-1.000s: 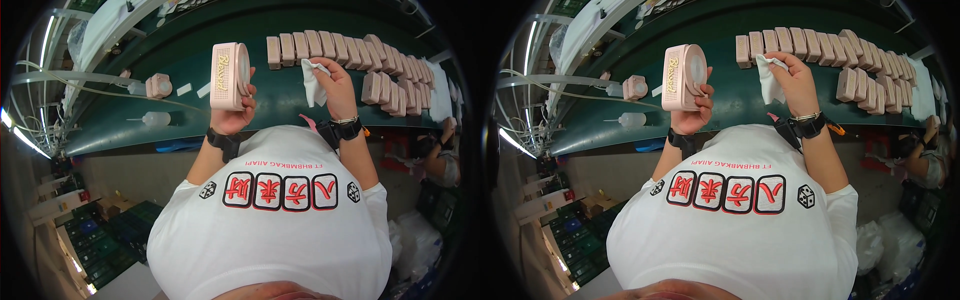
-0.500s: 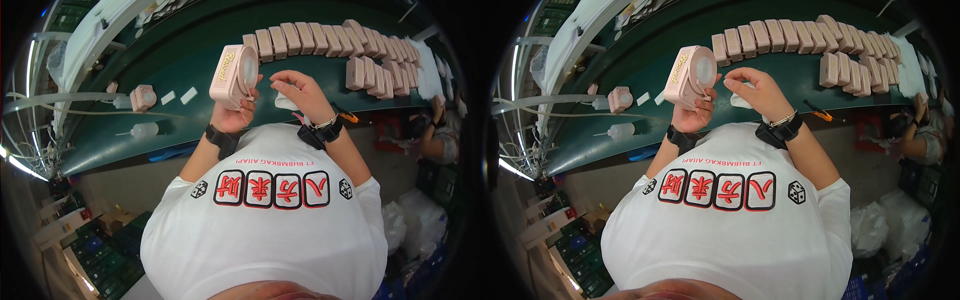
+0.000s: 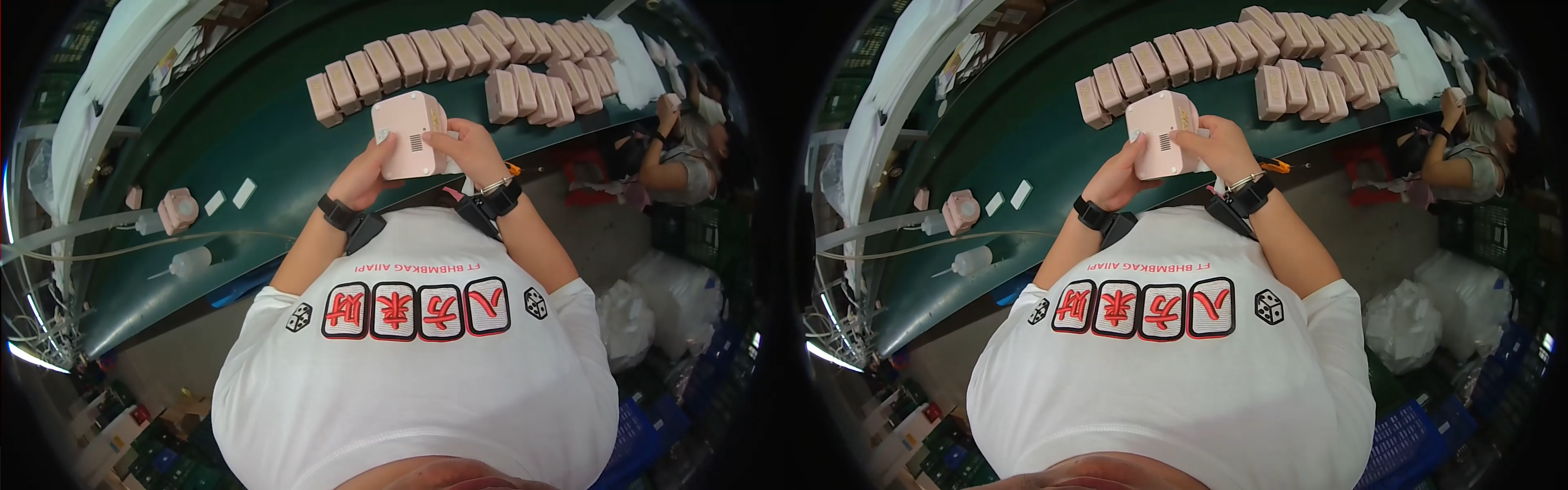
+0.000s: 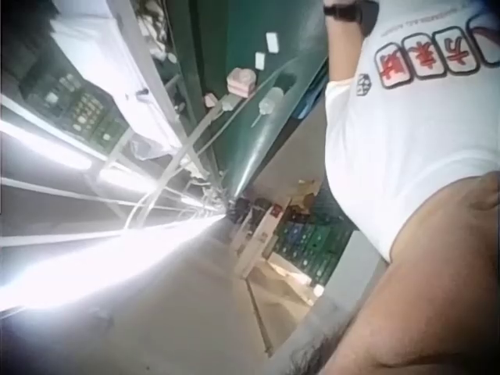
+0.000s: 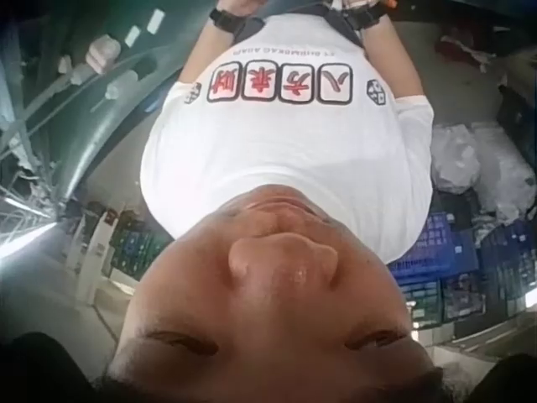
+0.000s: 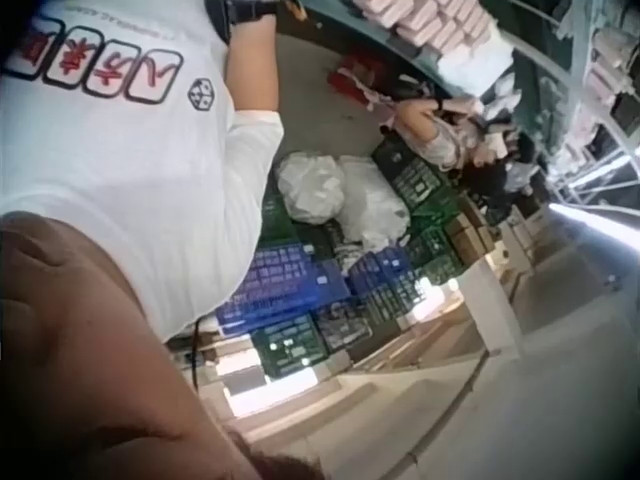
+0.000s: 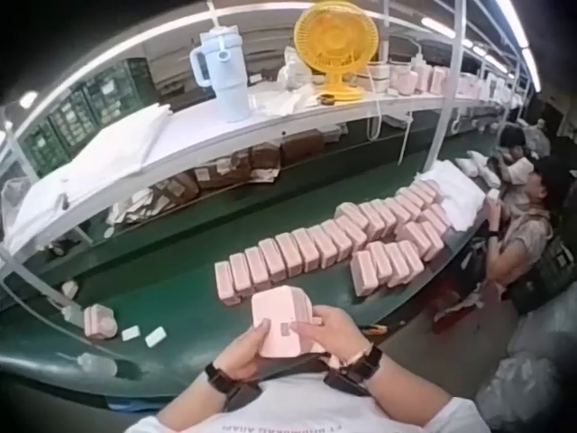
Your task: The person cleans pink electronic devices by blowing air on them with a nozzle and wiping the surfaces with a cloth. They periodically wet the cloth with liquid from a bottle before wiping the front and back of each device and placing them back on the conveyor belt.
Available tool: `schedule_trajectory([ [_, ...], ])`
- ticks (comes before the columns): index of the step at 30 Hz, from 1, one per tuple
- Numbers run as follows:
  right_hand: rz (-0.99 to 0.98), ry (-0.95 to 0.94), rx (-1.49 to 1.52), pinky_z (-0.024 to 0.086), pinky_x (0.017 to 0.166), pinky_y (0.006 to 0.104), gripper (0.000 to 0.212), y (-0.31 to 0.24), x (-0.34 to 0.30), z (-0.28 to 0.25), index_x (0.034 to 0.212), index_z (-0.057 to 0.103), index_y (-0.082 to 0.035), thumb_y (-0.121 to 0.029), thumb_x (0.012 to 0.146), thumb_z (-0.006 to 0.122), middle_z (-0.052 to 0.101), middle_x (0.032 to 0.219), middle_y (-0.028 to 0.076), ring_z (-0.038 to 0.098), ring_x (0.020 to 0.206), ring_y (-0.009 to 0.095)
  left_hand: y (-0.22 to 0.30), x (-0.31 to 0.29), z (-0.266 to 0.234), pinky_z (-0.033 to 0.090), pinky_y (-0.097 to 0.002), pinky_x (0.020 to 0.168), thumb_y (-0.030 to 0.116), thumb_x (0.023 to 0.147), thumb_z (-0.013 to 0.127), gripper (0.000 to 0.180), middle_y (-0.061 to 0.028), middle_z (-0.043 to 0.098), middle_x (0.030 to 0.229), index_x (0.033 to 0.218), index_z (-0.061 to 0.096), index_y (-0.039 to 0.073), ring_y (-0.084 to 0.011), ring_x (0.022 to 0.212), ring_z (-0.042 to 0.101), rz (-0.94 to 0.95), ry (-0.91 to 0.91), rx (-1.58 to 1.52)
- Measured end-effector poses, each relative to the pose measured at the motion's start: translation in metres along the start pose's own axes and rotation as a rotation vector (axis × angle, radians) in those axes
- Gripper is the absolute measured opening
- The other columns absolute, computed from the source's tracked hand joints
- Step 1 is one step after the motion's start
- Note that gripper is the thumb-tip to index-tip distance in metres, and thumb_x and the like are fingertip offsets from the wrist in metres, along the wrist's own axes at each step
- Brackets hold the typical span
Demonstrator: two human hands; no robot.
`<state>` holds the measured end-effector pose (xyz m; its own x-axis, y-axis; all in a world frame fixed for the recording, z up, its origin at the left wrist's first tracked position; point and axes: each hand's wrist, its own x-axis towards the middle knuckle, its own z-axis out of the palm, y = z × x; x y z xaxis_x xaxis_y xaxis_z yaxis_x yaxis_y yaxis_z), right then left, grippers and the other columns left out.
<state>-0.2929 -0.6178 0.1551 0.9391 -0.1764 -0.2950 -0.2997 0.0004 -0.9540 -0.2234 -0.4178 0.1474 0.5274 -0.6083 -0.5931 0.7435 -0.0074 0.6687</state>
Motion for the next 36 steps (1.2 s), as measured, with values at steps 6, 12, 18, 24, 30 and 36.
schedule_trajectory([
  [6, -0.019, 0.304, -0.477, 0.053, 0.079, 0.036, 0.058, 0.057, 0.052, -0.047, 0.106, 0.066, 0.007, -0.037, 0.07, 0.078, 0.071, 0.097, 0.021, 0.069, 0.089, 0.029, -0.011, 0.009, -0.006, 0.042, -0.0374, 0.099, 0.035, 0.1, 0.053, 0.043, -0.0081, 0.055, 0.13, 0.132, 0.051, 0.007, -0.0202, 0.12, 0.052, 0.172, 0.153, 0.116],
  [12, 0.003, 0.497, -0.889, 0.049, 0.091, 0.0463, 0.075, 0.108, 0.099, -0.09, 0.111, 0.064, 0.01, -0.05, 0.067, 0.077, 0.066, 0.108, 0.03, 0.063, 0.103, 0.042, -0.013, -0.037, -0.056, 0.045, -0.0363, 0.094, 0.027, 0.098, 0.058, 0.036, -0.0075, 0.059, 0.125, 0.127, 0.054, 0.007, -0.0184, 0.113, 0.057, 0.178, 0.176, 0.015],
  [18, -0.146, 0.744, -0.903, 0.048, 0.086, 0.0484, 0.044, 0.103, 0.096, -0.072, 0.111, 0.056, -0.001, -0.03, 0.082, 0.072, 0.053, 0.119, 0.017, 0.059, 0.101, 0.041, 0.017, -0.089, -0.14, 0.046, -0.0343, 0.091, 0.024, 0.094, 0.063, 0.032, -0.0057, 0.061, 0.118, 0.121, 0.056, 0.008, -0.0174, 0.107, 0.058, 0.322, 0.456, -0.17],
  [24, -0.467, 0.387, -0.642, 0.048, 0.08, 0.0363, 0.03, 0.117, 0.06, -0.019, 0.107, 0.06, -0.002, -0.018, 0.085, 0.071, 0.061, 0.092, 0.013, 0.06, 0.085, 0.029, 0.082, -0.093, -0.288, 0.05, -0.0381, 0.083, 0.015, 0.086, 0.069, 0.025, -0.0051, 0.057, 0.103, 0.107, 0.056, 0.008, -0.0213, 0.098, 0.058, 0.574, 0.853, -0.785],
  [30, -0.003, -0.093, -0.66, 0.049, 0.066, 0.0288, 0.025, 0.13, 0.0, 0.001, 0.105, 0.063, 0.001, -0.016, 0.087, 0.07, 0.063, 0.073, 0.006, 0.059, 0.067, 0.014, 0.124, -0.078, -0.473, 0.049, -0.0392, 0.091, 0.023, 0.076, 0.075, 0.047, -0.0135, 0.059, 0.119, 0.116, 0.058, 0.006, -0.0266, 0.108, 0.059, 0.361, 1.751, -0.068],
  [36, 0.414, 0.187, -0.658, 0.048, 0.06, 0.0296, 0.024, 0.192, -0.071, -0.025, 0.101, 0.067, 0.002, -0.018, 0.089, 0.068, 0.066, 0.073, 0.006, 0.06, 0.064, 0.013, 0.125, -0.074, -0.52, 0.042, -0.0381, 0.104, 0.044, 0.084, 0.064, 0.051, -0.0095, 0.053, 0.139, 0.122, 0.065, 0.009, -0.0227, 0.126, 0.053, -0.425, 1.842, 1.152],
])
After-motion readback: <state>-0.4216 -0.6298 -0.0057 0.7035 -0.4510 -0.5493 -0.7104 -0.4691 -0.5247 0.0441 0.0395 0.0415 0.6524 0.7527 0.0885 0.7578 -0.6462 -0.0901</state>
